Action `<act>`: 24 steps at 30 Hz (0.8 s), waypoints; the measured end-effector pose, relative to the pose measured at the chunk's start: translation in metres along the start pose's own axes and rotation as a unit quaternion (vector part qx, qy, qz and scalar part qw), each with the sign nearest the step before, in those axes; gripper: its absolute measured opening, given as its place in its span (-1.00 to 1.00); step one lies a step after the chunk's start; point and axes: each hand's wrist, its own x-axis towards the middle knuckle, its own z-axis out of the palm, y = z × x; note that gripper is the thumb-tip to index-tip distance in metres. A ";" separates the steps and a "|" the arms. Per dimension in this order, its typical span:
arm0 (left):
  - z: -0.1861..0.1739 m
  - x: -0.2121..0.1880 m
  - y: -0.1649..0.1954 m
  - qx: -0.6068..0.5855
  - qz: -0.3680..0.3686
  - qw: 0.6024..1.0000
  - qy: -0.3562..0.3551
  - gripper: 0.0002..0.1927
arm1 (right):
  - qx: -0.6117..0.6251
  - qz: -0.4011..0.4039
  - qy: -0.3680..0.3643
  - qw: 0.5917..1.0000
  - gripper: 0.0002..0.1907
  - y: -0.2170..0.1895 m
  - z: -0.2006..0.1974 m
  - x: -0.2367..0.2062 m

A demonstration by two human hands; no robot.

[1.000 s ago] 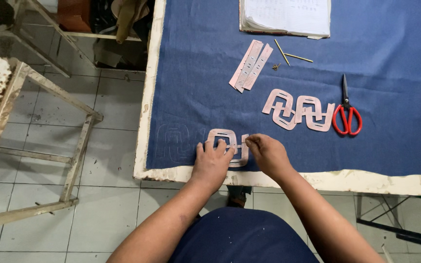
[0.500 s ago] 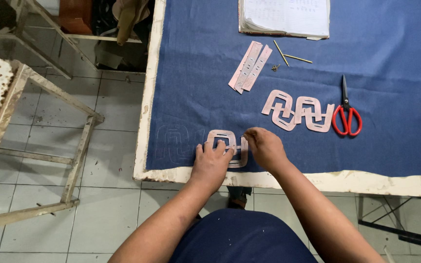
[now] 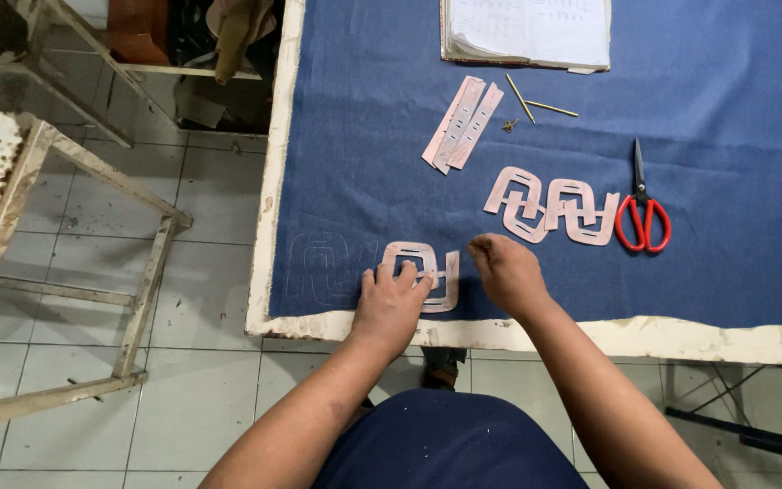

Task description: The person places a pink paper stencil onto a blue fabric and traces its outline with a pencil. They repeat this process for several stencils, creating a series of identical patterns on the fabric.

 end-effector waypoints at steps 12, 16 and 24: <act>-0.002 -0.002 0.000 -0.014 -0.007 0.999 -0.028 -0.43 | 0.032 -0.103 -0.061 0.992 -0.83 -0.002 -0.007 -0.045; 0.000 -0.002 -0.001 -0.011 0.000 1.000 -0.012 -0.44 | 0.026 -0.093 -0.075 0.992 -0.85 -0.003 -0.005 -0.062; 0.009 -0.002 -0.004 -0.003 0.015 1.000 0.019 -0.50 | 0.063 -0.082 0.001 0.995 -0.83 -0.003 0.003 -0.051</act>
